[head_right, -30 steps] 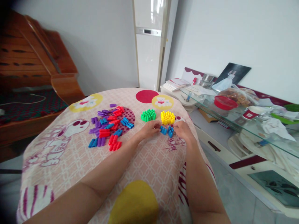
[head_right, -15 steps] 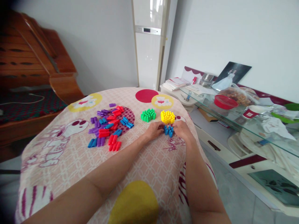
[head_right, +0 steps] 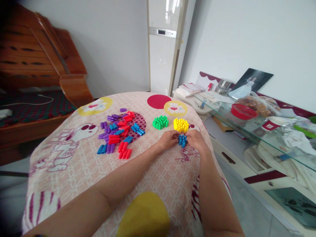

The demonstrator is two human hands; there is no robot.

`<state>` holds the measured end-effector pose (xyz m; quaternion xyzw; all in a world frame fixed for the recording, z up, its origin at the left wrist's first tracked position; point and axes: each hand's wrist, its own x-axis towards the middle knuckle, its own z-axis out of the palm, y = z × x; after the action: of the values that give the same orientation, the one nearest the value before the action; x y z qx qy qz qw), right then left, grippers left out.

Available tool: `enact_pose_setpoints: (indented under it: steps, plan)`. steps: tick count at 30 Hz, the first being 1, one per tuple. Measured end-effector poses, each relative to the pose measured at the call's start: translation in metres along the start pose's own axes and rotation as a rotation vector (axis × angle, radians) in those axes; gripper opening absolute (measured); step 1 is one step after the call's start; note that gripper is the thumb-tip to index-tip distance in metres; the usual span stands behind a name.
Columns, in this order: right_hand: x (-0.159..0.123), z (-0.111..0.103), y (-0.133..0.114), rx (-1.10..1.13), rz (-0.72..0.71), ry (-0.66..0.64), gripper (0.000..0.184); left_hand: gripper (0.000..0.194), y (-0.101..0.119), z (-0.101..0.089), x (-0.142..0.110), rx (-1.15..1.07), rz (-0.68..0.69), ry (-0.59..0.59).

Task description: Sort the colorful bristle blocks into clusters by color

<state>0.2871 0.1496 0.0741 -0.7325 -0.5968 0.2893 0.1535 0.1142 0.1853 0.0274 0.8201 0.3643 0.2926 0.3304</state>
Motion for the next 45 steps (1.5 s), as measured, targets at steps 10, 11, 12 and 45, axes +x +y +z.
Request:
enact_pose_setpoints:
  steps: [10, 11, 12, 45]
  plan:
    - [0.010, 0.006, 0.016, 0.057, -0.038, 0.053, 0.029, 0.023, -0.029, -0.124, -0.017, 0.470, -0.307, 0.389]
    - [0.010, 0.006, 0.016, 0.058, -0.042, 0.054, 0.029, 0.022, -0.038, -0.136, -0.023, 0.511, -0.382, 0.410]
    - [0.010, 0.006, 0.016, 0.057, -0.047, 0.056, 0.029, 0.020, -0.047, -0.146, -0.030, 0.523, -0.413, 0.417]
    - [0.011, 0.003, 0.014, -0.076, -0.123, 0.063, 0.031, 0.022, 0.017, -0.037, -0.010, -0.042, 0.165, -0.151]
